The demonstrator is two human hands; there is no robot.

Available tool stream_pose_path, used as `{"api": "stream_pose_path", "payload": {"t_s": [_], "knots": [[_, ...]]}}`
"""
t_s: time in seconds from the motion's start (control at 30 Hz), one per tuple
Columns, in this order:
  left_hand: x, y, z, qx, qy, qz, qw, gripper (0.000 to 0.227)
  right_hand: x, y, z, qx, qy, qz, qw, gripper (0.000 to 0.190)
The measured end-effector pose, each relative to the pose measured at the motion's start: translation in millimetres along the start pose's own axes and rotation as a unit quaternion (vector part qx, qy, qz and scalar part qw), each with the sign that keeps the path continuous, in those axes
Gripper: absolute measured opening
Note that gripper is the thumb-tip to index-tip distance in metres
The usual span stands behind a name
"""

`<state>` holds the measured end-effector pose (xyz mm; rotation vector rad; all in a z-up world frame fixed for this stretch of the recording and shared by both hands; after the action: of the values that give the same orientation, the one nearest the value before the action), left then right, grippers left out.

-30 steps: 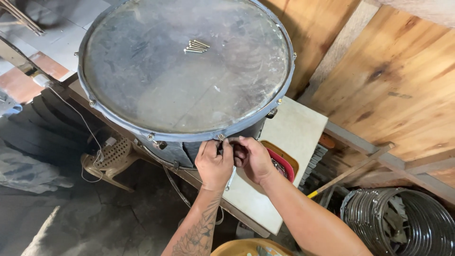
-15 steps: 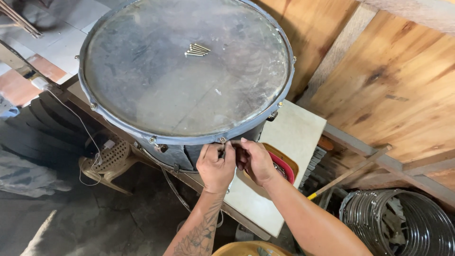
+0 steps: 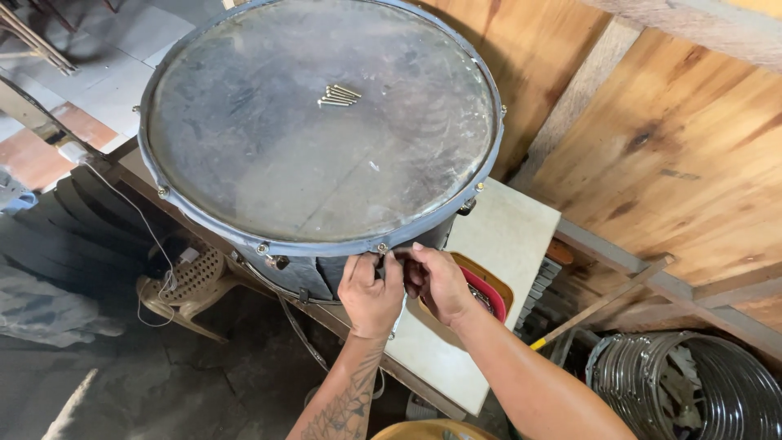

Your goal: The person assembles a large drum by hand-tightening tension rods into the lugs around the drum shell. They repeatedly reach into a red container to retrieve additional rods and secure the drumhead to the shell.

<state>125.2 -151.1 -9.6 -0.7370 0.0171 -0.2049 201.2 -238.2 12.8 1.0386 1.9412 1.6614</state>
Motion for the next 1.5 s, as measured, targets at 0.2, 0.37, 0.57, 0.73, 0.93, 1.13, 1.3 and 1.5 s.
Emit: {"api": "stream_pose_path", "payload": {"t_s": [0.2,0.37,0.57,0.73,0.93,1.13,1.3,1.5], "knots": [[-1.4,1.0,-1.3,-0.005,-0.001,-0.011,1.0,0.023,1.5,8.9,-5.2,-0.009,-0.005,-0.021,1.0,0.033],[-2.6,-2.0,1.3,-0.007,-0.002,-0.015,1.0,0.027,-16.1,-27.8,18.0,-0.01,0.003,-0.032,0.999,0.035],[-2.3,0.2,-1.1,-0.006,0.007,-0.007,1.0,0.026,-17.8,-26.1,15.7,-0.009,0.004,-0.027,1.0,0.035],[-2.6,3.3,-2.8,0.001,0.002,0.004,1.0,0.029,-1.4,7.3,-3.1,-0.016,0.003,-0.02,1.0,0.032],[-4.4,-2.6,1.6,-0.021,-0.003,-0.027,0.999,0.03,-5.8,-1.0,1.1,-0.017,0.005,-0.023,1.0,0.037],[-4.4,-0.5,-1.3,-0.034,-0.001,-0.006,0.999,0.032,-10.6,-9.4,4.3,-0.019,0.009,-0.034,0.999,0.041],[-2.4,-1.5,-1.1,-0.019,0.011,-0.016,1.0,0.02,-8.2,1.1,1.0,-0.018,0.004,-0.025,1.0,0.037],[-4.1,-9.5,8.2,-0.029,0.012,-0.019,0.999,0.022,2.9,23.4,-14.6,0.003,0.0,0.0,1.0,0.032]]}}
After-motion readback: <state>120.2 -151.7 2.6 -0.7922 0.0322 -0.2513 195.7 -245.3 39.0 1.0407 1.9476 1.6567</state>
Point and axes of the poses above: each hand's wrist, its own z-axis towards the middle knuckle, its own x-axis out of the palm, y = z × x, the point moved 1 cm from there along z, towards the middle knuckle, and after that the axes turned 15 degrees about -z, right-handed, at the moved point
